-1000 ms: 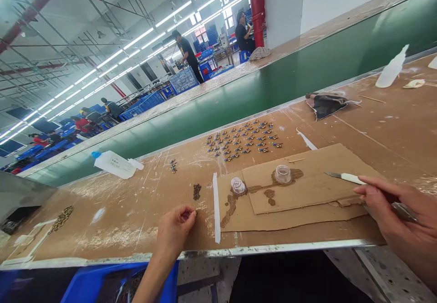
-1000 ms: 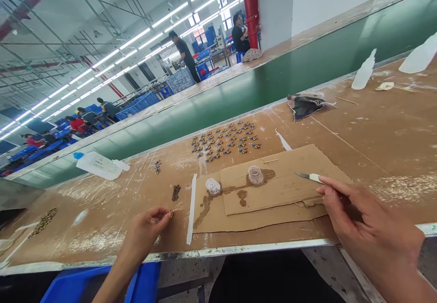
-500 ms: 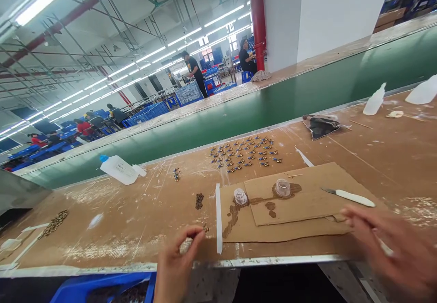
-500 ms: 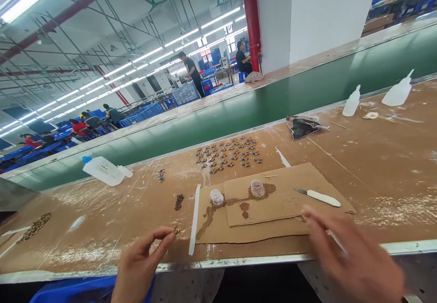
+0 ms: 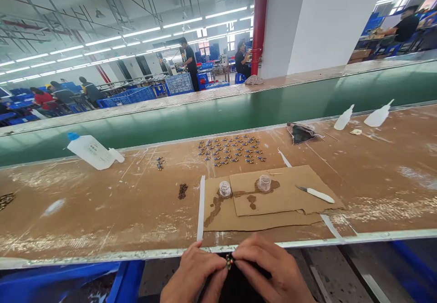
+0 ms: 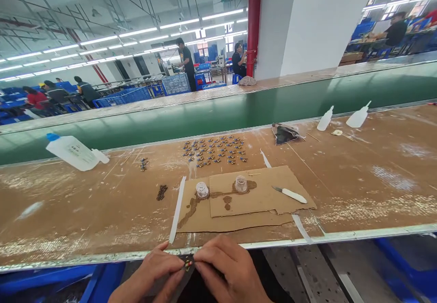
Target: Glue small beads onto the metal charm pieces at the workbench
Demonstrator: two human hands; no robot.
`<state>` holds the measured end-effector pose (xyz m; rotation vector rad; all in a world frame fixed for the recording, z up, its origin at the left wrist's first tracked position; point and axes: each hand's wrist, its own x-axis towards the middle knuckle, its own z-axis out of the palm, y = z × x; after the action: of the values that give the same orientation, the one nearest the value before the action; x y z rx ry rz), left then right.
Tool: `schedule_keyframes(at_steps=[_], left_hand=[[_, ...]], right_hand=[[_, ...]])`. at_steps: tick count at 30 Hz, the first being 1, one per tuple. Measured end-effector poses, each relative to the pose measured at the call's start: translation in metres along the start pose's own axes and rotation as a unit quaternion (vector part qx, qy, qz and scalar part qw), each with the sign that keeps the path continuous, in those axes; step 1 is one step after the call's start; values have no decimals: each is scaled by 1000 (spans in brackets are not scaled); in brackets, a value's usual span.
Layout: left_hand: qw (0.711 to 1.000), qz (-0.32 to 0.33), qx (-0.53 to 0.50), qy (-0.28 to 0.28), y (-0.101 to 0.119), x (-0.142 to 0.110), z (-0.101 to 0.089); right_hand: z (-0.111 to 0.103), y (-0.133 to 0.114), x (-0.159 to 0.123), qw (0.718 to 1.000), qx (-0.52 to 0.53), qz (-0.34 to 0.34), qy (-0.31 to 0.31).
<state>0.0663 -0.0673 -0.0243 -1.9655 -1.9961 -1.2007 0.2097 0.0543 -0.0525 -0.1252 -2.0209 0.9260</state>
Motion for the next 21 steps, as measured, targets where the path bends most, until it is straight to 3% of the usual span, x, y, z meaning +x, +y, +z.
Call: schedule_keyframes(at_steps=[2,6,11,21], left_hand=[[997,61,33,-13,-1,4,-5],[993,104,61,-7,5,10,-8],[990,122,67,10,12,9,-4],[985,151,62,53,17,13,0]], right_hand=[[-2,-1,0,1000,-3,-12,-13],[-6,-4,2,999,-16,-24,-24],[-10,-6,2,997,-40,-56,-38],[-12,-9,3,996,-12,-91,-3]])
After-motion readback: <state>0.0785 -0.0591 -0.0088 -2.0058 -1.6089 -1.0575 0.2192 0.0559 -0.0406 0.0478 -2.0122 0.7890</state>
